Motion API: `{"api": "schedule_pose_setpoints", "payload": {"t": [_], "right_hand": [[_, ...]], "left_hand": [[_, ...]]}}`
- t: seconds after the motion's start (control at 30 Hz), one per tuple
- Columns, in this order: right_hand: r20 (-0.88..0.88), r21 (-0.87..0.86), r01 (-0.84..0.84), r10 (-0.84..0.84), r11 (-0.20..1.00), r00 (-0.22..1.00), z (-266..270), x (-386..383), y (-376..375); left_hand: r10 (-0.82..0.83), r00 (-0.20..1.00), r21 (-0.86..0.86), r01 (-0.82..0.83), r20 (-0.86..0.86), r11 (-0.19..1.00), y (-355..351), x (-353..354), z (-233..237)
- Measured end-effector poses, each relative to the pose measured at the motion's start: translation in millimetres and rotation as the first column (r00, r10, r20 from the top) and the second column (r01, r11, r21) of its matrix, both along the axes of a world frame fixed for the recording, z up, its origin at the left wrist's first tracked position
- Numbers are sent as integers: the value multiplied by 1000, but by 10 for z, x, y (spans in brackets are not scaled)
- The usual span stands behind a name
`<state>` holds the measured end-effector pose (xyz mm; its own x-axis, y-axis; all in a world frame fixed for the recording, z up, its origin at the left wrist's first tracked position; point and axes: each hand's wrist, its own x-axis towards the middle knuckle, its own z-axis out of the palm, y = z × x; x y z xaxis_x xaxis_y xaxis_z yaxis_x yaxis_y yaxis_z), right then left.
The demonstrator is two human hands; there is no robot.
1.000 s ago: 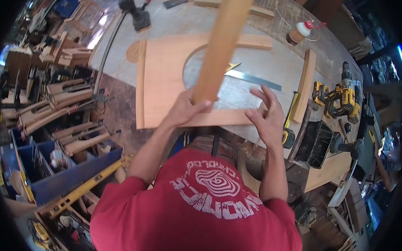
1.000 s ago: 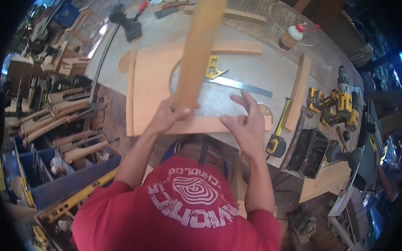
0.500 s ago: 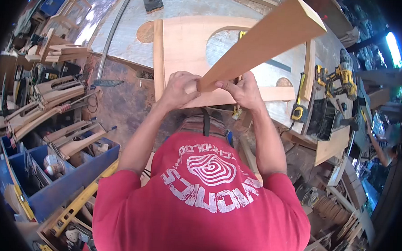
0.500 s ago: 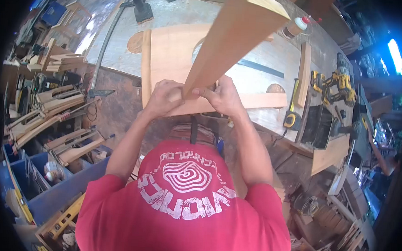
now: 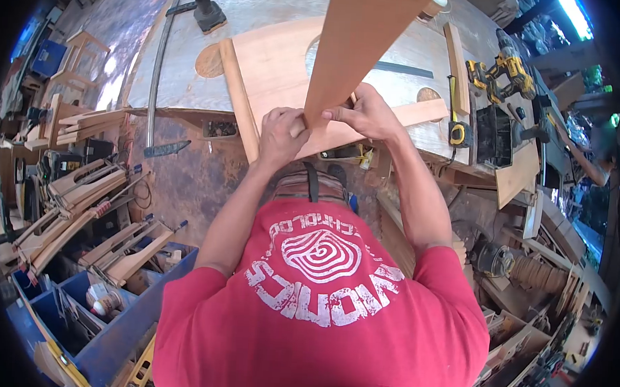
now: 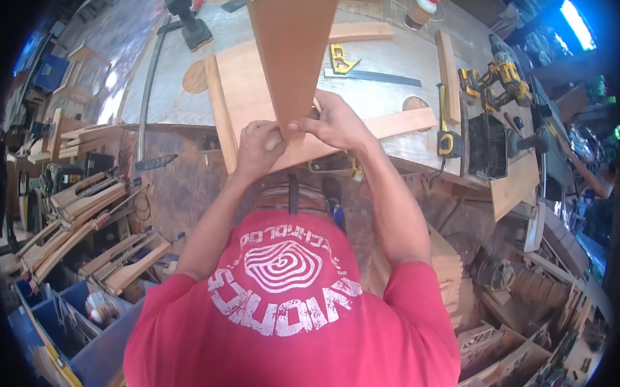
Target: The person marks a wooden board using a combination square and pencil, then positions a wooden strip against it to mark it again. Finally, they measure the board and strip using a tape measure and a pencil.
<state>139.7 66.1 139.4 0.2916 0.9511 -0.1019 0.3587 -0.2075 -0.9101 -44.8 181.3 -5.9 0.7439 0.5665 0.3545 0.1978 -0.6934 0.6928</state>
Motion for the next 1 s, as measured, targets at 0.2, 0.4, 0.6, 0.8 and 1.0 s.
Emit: {"api": "schedule_pose_setpoints", "payload": {"t": [0.2, 0.4, 0.6, 0.8, 1.0], "right_hand": [[-38, 201, 190, -186, 961, 982, -23, -199, -31], [-30, 508, 467, -527, 724, 850, 29, -450, 2], [-118, 358, 41, 1, 933, 993, 535, 178, -250], [-217, 410, 193, -110, 892, 970, 586, 81, -77], [-465, 436, 451, -235, 779, 854, 472, 97, -101]], "left_hand": [[0, 999, 29, -1, 39, 1000, 12, -20, -35], [-32, 995, 3, 32, 95, 999, -228, -105, 85], [-283, 948, -227, 311, 147, 923, -166, 20, 560], [-275, 956, -308, 294, 105, 905, -284, 184, 910], [-37, 995, -146, 50, 90, 988, 3, -274, 1143]]}}
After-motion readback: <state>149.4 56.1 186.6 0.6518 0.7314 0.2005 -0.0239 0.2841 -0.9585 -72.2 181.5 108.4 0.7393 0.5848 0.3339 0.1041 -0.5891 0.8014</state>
